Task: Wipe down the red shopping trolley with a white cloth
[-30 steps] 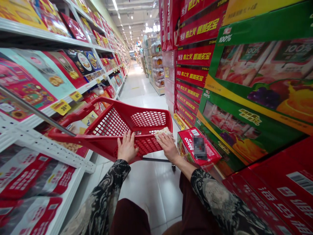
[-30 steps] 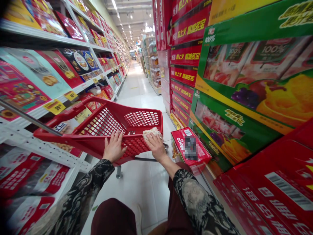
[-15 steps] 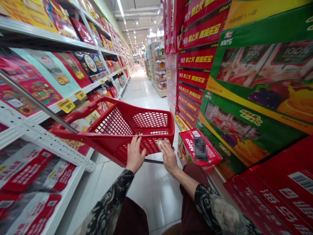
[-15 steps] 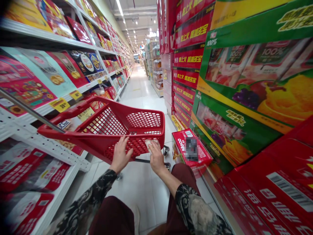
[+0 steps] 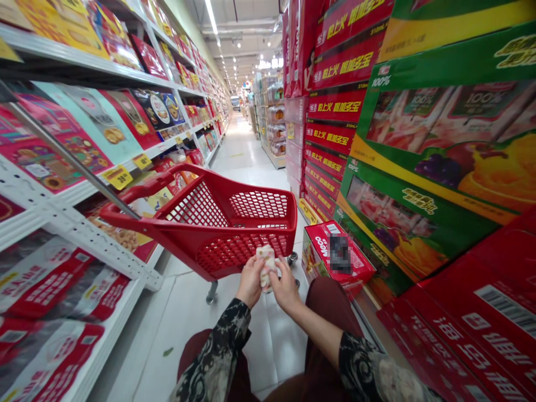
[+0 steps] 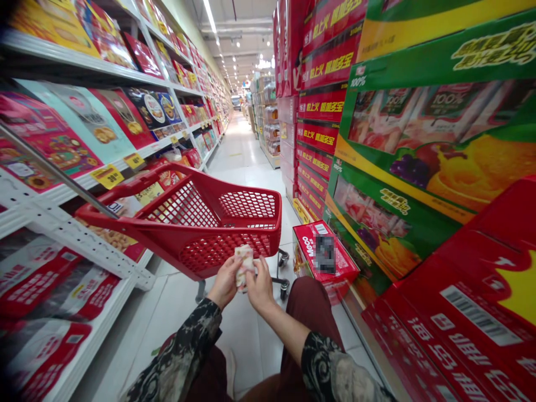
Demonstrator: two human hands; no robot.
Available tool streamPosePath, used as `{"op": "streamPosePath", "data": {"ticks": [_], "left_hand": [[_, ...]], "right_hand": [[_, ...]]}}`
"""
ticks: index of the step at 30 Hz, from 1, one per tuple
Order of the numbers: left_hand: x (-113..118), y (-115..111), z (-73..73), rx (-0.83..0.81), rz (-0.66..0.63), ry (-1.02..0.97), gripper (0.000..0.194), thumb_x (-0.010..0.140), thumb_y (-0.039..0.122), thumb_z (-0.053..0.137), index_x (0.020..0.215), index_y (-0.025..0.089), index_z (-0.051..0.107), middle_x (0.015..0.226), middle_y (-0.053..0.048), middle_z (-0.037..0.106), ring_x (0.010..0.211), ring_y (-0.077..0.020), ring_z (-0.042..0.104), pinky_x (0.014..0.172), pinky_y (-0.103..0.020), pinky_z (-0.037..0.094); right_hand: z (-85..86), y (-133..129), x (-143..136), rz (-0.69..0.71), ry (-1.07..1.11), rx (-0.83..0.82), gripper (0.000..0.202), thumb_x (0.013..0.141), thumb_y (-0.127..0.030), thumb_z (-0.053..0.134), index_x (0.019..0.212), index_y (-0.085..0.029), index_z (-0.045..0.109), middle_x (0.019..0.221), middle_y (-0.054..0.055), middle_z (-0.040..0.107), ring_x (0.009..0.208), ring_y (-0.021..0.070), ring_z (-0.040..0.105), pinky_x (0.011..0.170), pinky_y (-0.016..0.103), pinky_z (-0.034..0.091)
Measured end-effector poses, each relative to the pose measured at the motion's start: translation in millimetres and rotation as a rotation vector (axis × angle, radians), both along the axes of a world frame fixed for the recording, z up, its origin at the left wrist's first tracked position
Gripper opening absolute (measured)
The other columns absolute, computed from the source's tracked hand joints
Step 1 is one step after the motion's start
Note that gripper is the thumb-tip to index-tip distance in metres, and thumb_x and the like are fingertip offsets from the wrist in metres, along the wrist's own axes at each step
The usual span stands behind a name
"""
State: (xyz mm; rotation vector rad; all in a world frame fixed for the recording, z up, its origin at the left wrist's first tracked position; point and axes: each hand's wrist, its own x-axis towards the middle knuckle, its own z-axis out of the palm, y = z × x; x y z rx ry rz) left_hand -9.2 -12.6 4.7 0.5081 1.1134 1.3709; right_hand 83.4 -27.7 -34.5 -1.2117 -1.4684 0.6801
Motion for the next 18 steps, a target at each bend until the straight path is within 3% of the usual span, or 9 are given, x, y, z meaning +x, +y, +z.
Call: {"op": "streamPosePath", "data": {"ticks": [3,6,8,11,14,18], "left_hand": [[-4,-2,-3.1,-0.059,0.007,0.037,0.029,0.055,0.029,0.072,0.074,0.016,0.054,0.055,0.005,0.057,0.05,-0.0081,0.054,0.051,-0.02,0.04],[-4,-5,-3.8,-0.118,-0.065,0.019,0.019,0.058,0.025,0.068,0.069,0.014,0.056,0.054,0.001,0.058,0.055,-0.012,0.056,0.053,-0.022,0.04],[-3,-8,-2.0,-0.156,-0.119,0.006,0.014,0.06,0.021,0.064,0.068,0.013,0.057,0.057,-0.002,0.06,0.06,-0.0144,0.058,0.057,-0.025,0.041],[1,-9,3.6,-0.198,-0.173,0.002,0.012,0.063,0.021,0.06,0.072,0.013,0.059,0.063,-0.004,0.064,0.066,-0.0159,0.06,0.065,-0.028,0.042],[1,-7,9.5,-0.209,-0.207,0.005,0.019,0.07,0.029,0.056,0.082,0.016,0.061,0.076,-0.004,0.067,0.076,-0.0172,0.061,0.077,-0.035,0.04],[-11,-4,6.2,-0.174,-0.113,0.223,0.027,0.072,0.031,0.054,0.097,0.021,0.06,0.098,-0.006,0.066,0.095,-0.0197,0.059,0.088,-0.039,0.035]], "right_hand": [[6.6,-6,7,0.167,-0.335,0.224,0.057,0.075,-0.021,0.047,0.13,-0.013,0.039,0.137,0.015,0.038,0.131,0.0259,0.026,0.103,0.05,0.028],[3.7,-7,16,0.359,-0.587,0.309,0.068,0.074,-0.026,0.052,0.137,-0.012,0.029,0.142,0.015,0.028,0.133,0.0271,0.021,0.101,0.051,0.03],[-3.5,-2,23,0.399,-0.691,0.384,0.069,0.073,-0.025,0.053,0.136,-0.012,0.03,0.142,0.016,0.029,0.133,0.0285,0.02,0.101,0.053,0.029],[-8.5,16,36,0.384,-0.722,0.591,0.054,0.078,-0.022,0.048,0.131,-0.014,0.04,0.137,0.014,0.039,0.132,0.0266,0.024,0.102,0.051,0.03],[5.0,39,49,0.282,-0.658,0.744,0.041,0.085,-0.021,0.041,0.125,-0.017,0.049,0.13,0.01,0.049,0.132,0.0224,0.027,0.102,0.044,0.034],[25.6,68,60,0.119,-0.729,0.752,0.036,0.088,-0.018,0.04,0.123,-0.02,0.051,0.13,0.009,0.049,0.132,0.0231,0.024,0.105,0.05,0.024]]}}
